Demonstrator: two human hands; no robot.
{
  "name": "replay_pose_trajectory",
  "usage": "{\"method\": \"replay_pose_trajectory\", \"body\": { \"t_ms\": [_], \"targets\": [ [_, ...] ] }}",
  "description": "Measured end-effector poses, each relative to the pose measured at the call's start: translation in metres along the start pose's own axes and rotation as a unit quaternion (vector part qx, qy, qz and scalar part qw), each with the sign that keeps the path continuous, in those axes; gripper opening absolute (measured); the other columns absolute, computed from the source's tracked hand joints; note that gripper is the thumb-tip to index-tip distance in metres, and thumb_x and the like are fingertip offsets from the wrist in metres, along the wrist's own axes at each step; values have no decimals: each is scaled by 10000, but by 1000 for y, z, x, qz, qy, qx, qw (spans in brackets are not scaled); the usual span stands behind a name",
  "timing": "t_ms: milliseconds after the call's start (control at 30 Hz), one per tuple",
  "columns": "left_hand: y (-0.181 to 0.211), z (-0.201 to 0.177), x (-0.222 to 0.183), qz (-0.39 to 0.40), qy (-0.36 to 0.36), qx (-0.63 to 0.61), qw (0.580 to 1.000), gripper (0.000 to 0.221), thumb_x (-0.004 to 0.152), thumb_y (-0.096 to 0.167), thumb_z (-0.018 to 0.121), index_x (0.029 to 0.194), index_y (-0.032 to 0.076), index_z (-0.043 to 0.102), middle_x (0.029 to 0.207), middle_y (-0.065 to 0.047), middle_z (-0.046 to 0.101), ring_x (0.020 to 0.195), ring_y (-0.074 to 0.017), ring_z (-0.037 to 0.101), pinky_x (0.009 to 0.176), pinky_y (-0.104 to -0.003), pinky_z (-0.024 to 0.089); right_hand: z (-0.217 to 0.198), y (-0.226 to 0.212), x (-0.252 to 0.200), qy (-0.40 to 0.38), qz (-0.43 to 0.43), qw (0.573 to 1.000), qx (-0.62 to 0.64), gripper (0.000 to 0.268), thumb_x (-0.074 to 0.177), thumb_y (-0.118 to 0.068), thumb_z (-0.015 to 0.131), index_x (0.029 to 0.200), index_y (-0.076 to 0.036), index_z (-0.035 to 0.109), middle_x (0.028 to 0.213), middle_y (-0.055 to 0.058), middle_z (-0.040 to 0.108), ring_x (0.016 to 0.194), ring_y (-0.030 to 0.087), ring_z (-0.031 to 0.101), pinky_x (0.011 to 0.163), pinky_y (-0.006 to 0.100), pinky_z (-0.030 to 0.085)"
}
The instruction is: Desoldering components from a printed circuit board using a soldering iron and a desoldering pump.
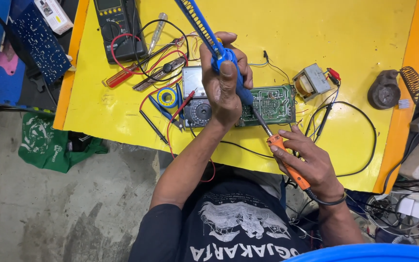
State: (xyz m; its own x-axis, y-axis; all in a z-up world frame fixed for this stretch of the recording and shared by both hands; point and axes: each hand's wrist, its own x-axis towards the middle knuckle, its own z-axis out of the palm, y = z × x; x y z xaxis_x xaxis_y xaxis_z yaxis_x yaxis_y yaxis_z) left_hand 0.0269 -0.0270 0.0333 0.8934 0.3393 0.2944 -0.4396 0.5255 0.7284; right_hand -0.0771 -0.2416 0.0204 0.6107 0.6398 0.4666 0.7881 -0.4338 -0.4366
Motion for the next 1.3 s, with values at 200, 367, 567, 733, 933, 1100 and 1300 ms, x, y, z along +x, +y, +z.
{"method": "replay_pose_trajectory", "body": {
  "t_ms": [200,367,567,733,933,1100,1300],
  "targets": [
    [0,0,2,6,-47,-12,999,490,1031,534,602,1230,108,464,816,-33,470,604,-115,447,508,-245,449,2,1,0,6,-5,1000,1,297,947,64,698,1239,26,663,1042,224,652,1183,454,674,1127,643,535],
    [7,-5,6,30,-80,-68,994,354,1060,413,622,1171,113,470,838,-29,470,646,-110,461,500,-230,458,1,-1,-7,16,-9,1000,-1,285,959,57,685,1240,15,666,1046,227,664,1167,459,684,1115,653,542],
    [66,-43,7,85,-19,39,995,501,1081,401,659,1400,127,387,942,-58,497,606,-176,536,535,-283,507,-10,20,-55,147,37,988,-10,251,959,-33,738,1201,-37,668,1143,220,667,1172,452,701,1225,637,480],
    [52,-79,-18,-183,-103,522,826,303,870,342,799,1021,178,593,677,40,526,628,-123,448,598,-306,421,-26,18,-51,297,107,948,32,189,1031,-20,658,1152,115,601,1084,327,663,1065,466,701,1219,615,526],
    [32,-65,-48,-200,-190,596,754,396,854,237,732,1211,256,563,820,-76,728,712,-358,681,600,-482,448,-24,21,-74,331,148,931,35,250,1052,-94,675,1195,94,591,1100,294,644,1073,438,672,1214,686,560],
    [14,-58,-62,-146,-229,610,744,405,905,247,721,1265,293,542,818,-41,715,716,-356,706,595,-498,506,-20,30,-90,363,156,918,21,276,1038,-102,682,1175,118,588,1076,277,624,1049,414,635,1186,669,580],
    [-6,-66,-76,-73,-234,626,740,505,911,257,793,1337,257,521,943,-14,778,638,-250,713,553,-425,572,-20,39,-106,409,186,893,17,303,1039,-99,681,1173,154,583,1074,291,605,1037,428,629,1107,641,629]
  ]
}}
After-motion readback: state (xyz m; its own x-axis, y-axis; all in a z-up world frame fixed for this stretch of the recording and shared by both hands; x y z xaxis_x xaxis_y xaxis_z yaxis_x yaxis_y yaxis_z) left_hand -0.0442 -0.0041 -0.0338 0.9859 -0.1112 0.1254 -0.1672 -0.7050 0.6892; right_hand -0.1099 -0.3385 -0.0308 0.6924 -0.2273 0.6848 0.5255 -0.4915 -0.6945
